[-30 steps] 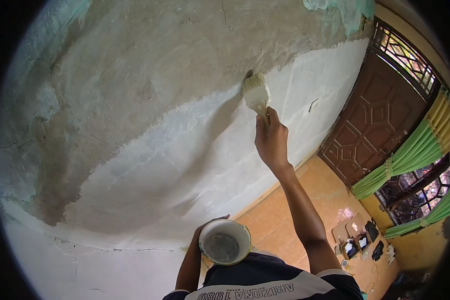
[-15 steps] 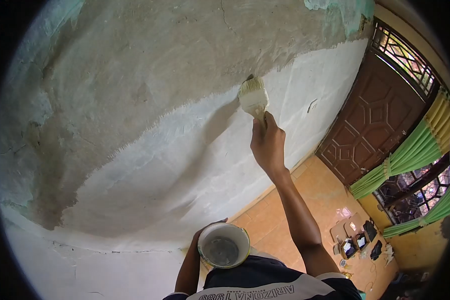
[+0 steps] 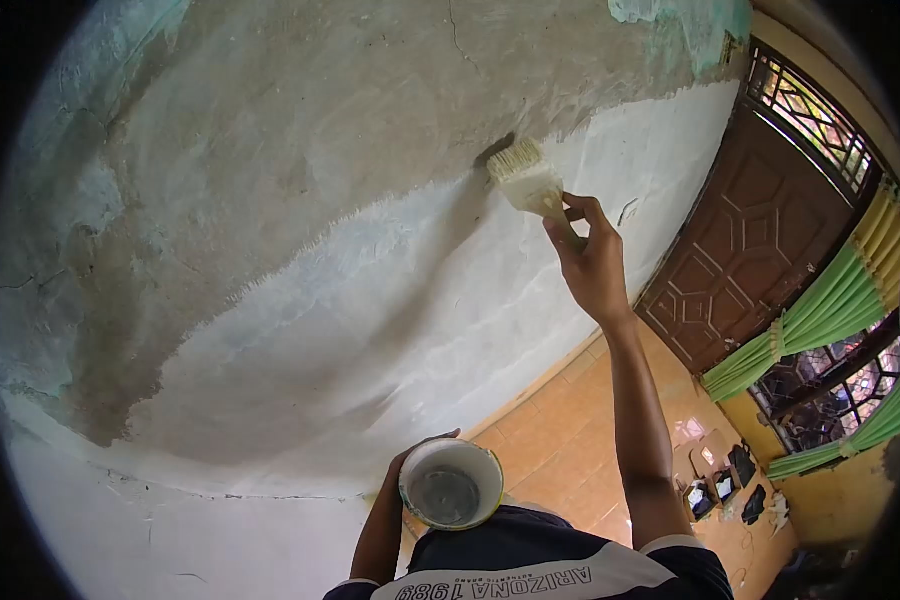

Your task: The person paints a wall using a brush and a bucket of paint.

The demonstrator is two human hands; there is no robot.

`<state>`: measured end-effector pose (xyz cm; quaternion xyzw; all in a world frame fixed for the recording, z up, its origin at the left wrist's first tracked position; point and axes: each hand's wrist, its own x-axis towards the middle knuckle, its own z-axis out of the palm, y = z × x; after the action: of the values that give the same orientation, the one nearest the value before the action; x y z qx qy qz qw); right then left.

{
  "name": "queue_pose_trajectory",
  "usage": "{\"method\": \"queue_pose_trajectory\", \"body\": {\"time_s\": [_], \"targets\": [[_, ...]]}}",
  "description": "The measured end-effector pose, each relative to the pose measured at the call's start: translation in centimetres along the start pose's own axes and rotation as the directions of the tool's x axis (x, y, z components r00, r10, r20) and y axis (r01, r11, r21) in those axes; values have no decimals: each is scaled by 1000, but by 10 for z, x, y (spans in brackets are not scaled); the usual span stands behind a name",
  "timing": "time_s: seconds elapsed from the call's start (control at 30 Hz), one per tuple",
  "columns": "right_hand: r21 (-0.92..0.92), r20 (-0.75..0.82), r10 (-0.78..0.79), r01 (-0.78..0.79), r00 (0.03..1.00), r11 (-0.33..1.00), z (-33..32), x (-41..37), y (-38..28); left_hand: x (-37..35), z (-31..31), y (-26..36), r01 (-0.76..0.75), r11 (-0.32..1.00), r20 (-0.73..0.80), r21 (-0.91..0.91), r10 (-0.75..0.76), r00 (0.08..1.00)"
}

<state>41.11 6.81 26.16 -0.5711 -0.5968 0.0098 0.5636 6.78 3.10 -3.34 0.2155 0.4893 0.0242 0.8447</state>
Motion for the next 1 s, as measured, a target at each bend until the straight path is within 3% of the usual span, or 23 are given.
{"method": "queue_pose_trajectory", "body": {"time_s": [0.1,0.23,0.3,0.5,0.6,0.73,0.83,0.93,1.0], "targets": [[-12,-42,109,-110,993,994,0,4,-15,-2,4,-2,-1,1000,-16,13,2,1000],[-166,-36,12,-18,999,986,-12,1,-6,-8,-6,-4,-31,1000,-13,0,31,999],[-301,106,88,-53,990,952,-19,7,-15,-8,-11,-4,9,1000,15,-27,-9,1000],[-272,145,20,20,989,962,-17,32,-48,11,-17,-7,-5,1000,18,-4,6,1000],[-143,77,55,-44,996,989,-26,36,-59,13,-16,-6,6,1000,8,25,-6,1000],[-103,-50,107,-112,993,988,-24,31,-62,9,-14,-5,-12,1000,1,23,12,1000],[-132,26,42,-38,999,991,-5,23,-33,7,-13,-3,-26,999,12,25,26,1000],[-145,45,124,-116,991,983,-3,13,-24,8,-13,-2,-36,999,8,23,36,999],[-268,151,203,-158,967,950,-11,9,-20,5,-13,-2,-42,999,16,18,41,999]]}}
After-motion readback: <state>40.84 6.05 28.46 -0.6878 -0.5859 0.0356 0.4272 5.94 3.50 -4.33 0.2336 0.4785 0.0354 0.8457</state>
